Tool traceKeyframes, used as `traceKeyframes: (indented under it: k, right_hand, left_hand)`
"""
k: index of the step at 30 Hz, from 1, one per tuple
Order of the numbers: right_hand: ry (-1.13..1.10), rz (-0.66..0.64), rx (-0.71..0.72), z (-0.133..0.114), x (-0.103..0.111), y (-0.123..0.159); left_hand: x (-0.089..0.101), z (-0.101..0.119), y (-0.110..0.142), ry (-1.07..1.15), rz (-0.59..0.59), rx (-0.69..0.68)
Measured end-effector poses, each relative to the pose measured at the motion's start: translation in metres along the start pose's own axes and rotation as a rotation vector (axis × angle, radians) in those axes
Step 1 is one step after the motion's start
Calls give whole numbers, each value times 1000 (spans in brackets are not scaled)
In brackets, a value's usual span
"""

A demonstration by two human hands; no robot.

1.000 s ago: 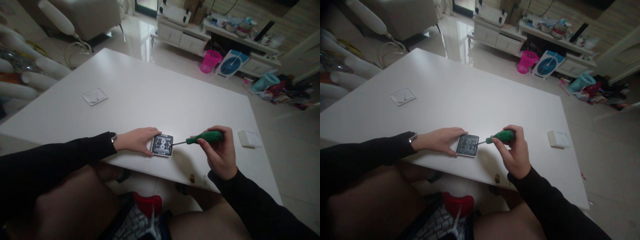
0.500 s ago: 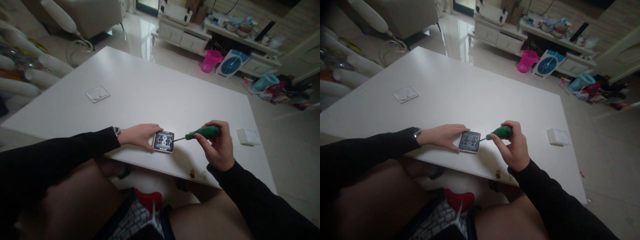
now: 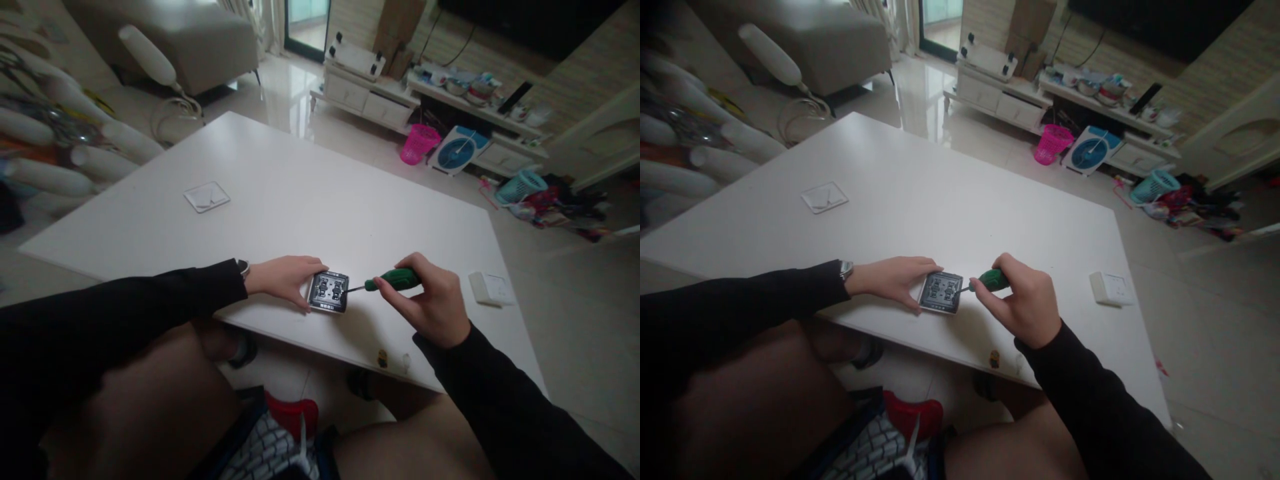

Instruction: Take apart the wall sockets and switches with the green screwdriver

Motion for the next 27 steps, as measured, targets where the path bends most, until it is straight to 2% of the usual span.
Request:
traceKeyframes:
  k: [5,7,12,15,18,24,27]
  right_hand:
    - [286,-231,13,-4,4,-18]
    - [326,-304,28,-6,3,-27]
    - [260,-546,141,-18,0,-55]
    - [147,-641,232,-28,0,-65]
    - [78,-668,288,-34,0,-64]
    - [369,-625,138,-25,1,-57]
    - [288,-641,201,-29,2,-56]
  left_hand:
    - [1,1,0,3,10,-13]
    - [2,1,0,3,4,-12]
    - [2,3,-1,-8,-6,8]
    - [3,5,-2,-3,5,8]
    - [3,5,-3,-8,6,13]
    - [4,4,-4,-40,4,6]
    - [4,3,-4,-28,9,-12]
Point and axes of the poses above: each hand's wrist, its own y-axis away from the middle knuckle, its own x-axis out of the back of the hand, z = x × y, the point moved 5 cm from there along -y, towards the middle knuckle, and after that the axes turned 12 degrees about x, right-handed, at the moved point
